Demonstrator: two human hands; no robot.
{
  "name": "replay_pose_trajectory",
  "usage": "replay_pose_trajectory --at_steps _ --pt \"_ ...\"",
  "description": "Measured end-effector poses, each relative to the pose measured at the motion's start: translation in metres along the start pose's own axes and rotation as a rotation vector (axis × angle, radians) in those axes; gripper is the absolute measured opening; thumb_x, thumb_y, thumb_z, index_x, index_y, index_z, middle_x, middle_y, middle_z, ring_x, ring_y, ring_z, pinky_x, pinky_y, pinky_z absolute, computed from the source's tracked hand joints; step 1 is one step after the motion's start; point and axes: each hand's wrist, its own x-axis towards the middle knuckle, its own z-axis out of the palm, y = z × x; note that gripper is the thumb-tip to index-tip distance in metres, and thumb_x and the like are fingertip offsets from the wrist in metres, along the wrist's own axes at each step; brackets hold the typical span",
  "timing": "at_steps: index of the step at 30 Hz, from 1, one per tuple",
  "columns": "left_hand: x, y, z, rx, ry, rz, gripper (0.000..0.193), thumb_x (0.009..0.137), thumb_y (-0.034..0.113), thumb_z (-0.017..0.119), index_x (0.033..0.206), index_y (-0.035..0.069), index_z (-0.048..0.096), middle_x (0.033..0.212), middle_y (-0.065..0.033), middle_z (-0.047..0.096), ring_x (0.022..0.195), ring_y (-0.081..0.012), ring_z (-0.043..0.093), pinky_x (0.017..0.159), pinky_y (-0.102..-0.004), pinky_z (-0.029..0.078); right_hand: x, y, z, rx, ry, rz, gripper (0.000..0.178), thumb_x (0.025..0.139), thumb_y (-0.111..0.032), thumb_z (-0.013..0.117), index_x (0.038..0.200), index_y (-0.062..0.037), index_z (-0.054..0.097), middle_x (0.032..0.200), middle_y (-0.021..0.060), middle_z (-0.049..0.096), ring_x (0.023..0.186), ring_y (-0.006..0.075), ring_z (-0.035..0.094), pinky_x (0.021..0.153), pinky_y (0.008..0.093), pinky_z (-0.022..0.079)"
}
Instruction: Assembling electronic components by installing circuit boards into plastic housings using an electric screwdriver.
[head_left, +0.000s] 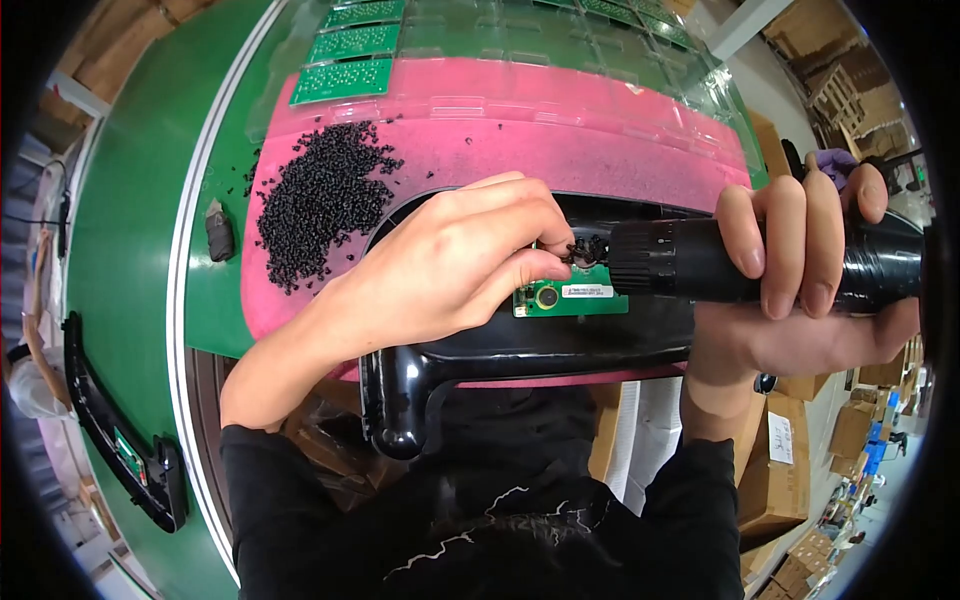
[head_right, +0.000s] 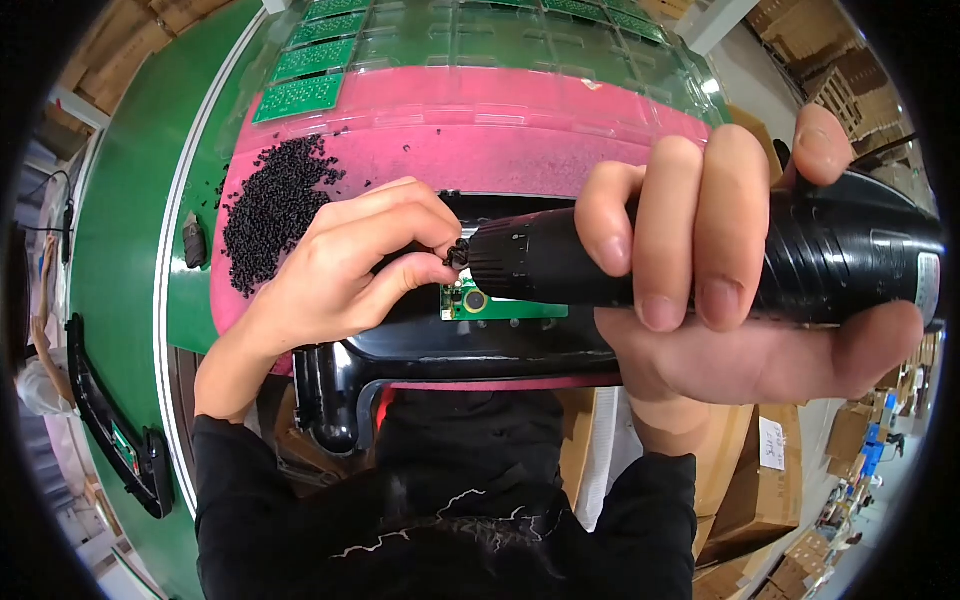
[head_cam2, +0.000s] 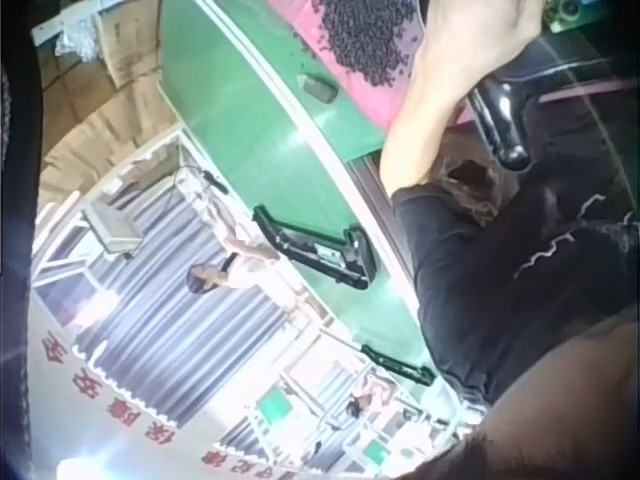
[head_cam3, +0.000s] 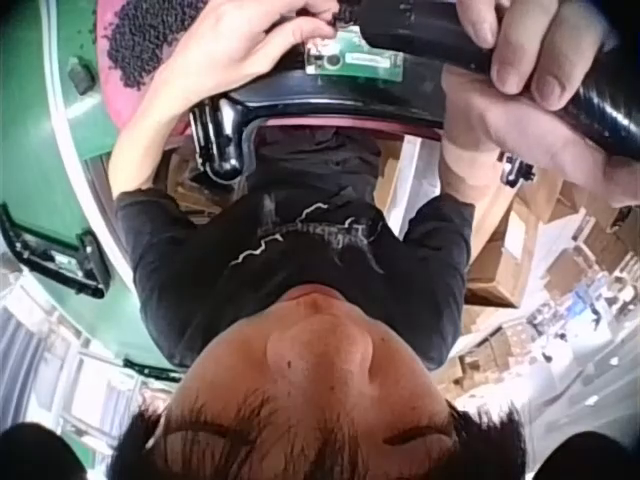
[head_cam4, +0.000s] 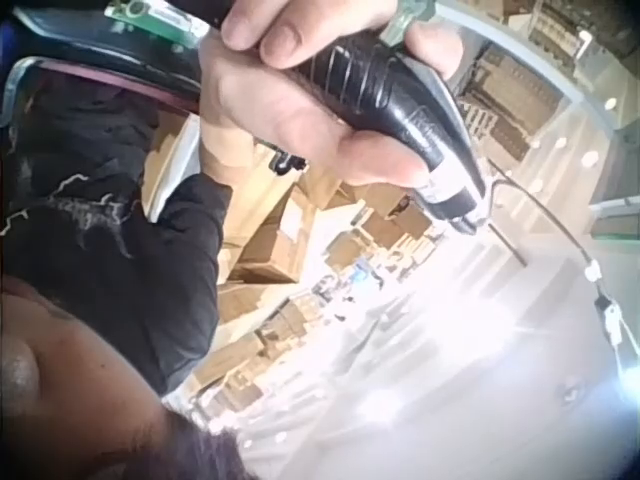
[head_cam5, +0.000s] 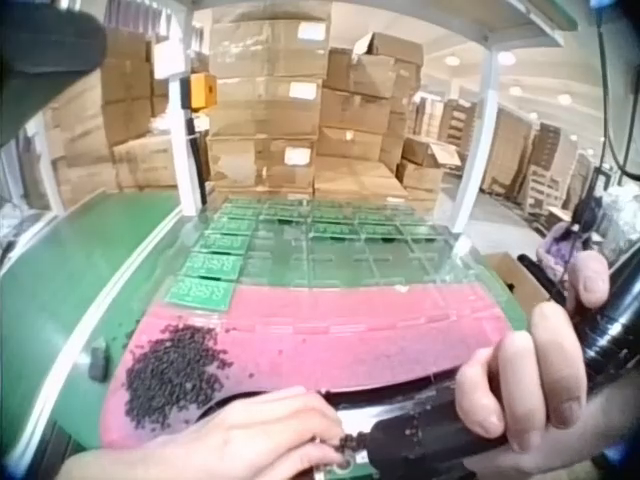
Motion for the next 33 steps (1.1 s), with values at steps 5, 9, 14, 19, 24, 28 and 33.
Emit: replay_pose_trajectory --at_steps 5,9,14,19,24,28,33 --pt "-0.006 -0.002 -0.005 0.008 0.007 -0.079 0.018 0.074 -0.001 0.072 0.087 -0.003 0.060 0.086 -0.0126 0.063 0.076 -0.0257 0.061 0.067 -0.0335 0.050 -0.001 0.013 -0.002 -0.024 -0.040 -0.011 0.049 0.079 -0.047 0.068 0.105 -0.0116 0.046 0.059 -0.0060 0.046 0.048 0.0073 0.045 0.056 0.0262 0.041" --pt "-0.004 0.002 -0.001 -0.085 0.070 -0.104 0.022 0.072 0.001 0.075 0.089 -0.004 0.061 0.086 -0.0134 0.064 0.077 -0.0263 0.062 0.067 -0.0338 0.050 -0.005 0.018 0.001 -0.002 -0.013 -0.003 0.051 0.079 -0.049 0.068 0.106 -0.0118 0.046 0.059 -0.0062 0.046 0.047 0.0076 0.045 0.058 0.0266 0.041" --pt "-0.010 -0.006 -0.010 0.193 0.060 0.049 0.025 0.066 0.003 0.078 0.085 -0.004 0.062 0.081 -0.0121 0.064 0.073 -0.0270 0.062 0.066 -0.0349 0.049 -0.006 0.029 -0.001 -0.028 -0.073 0.043 0.057 0.082 -0.057 0.061 0.114 -0.0119 0.047 0.060 -0.0049 0.046 0.048 0.0090 0.045 0.060 0.0278 0.040" --pt "-0.014 -0.006 -0.013 0.332 0.134 0.062 0.016 0.069 -0.001 0.075 0.080 -0.001 0.063 0.074 -0.0101 0.063 0.068 -0.0246 0.062 0.065 -0.0326 0.048 -0.006 0.027 -0.007 -0.131 -0.078 0.037 0.065 0.085 -0.065 0.053 0.119 -0.0097 0.048 0.060 -0.0040 0.046 0.046 0.0092 0.042 0.053 0.0262 0.036" --pt "-0.013 -0.009 -0.015 0.183 0.187 -0.090 0.009 0.076 -0.003 0.070 0.082 -0.002 0.063 0.078 -0.0106 0.064 0.071 -0.0247 0.063 0.064 -0.0326 0.049 -0.012 0.027 -0.022 -0.424 0.063 0.010 0.065 0.086 -0.068 0.048 0.111 -0.0083 0.049 0.057 -0.0026 0.042 0.044 0.0097 0.037 0.051 0.0279 0.035" --pt "-0.018 -0.014 -0.014 0.090 -0.130 -0.137 0.012 0.078 0.001 0.070 0.087 -0.002 0.063 0.082 -0.0116 0.066 0.077 -0.0266 0.064 0.068 -0.0346 0.052 -0.017 0.031 -0.027 -0.564 0.175 0.119 0.059 0.088 -0.065 0.047 0.105 -0.0082 0.047 0.054 -0.0010 0.043 0.044 0.0112 0.038 0.051 0.0295 0.036" --pt "-0.022 -0.016 -0.015 0.118 -0.277 -0.127 0.014 0.078 0.008 0.071 0.090 0.001 0.066 0.082 -0.0089 0.068 0.076 -0.0263 0.064 0.067 -0.0355 0.053 -0.016 0.041 -0.033 -0.524 0.139 0.117 0.057 0.089 -0.063 0.048 0.104 -0.0080 0.046 0.054 -0.0003 0.043 0.044 0.0112 0.038 0.051 0.0294 0.035"
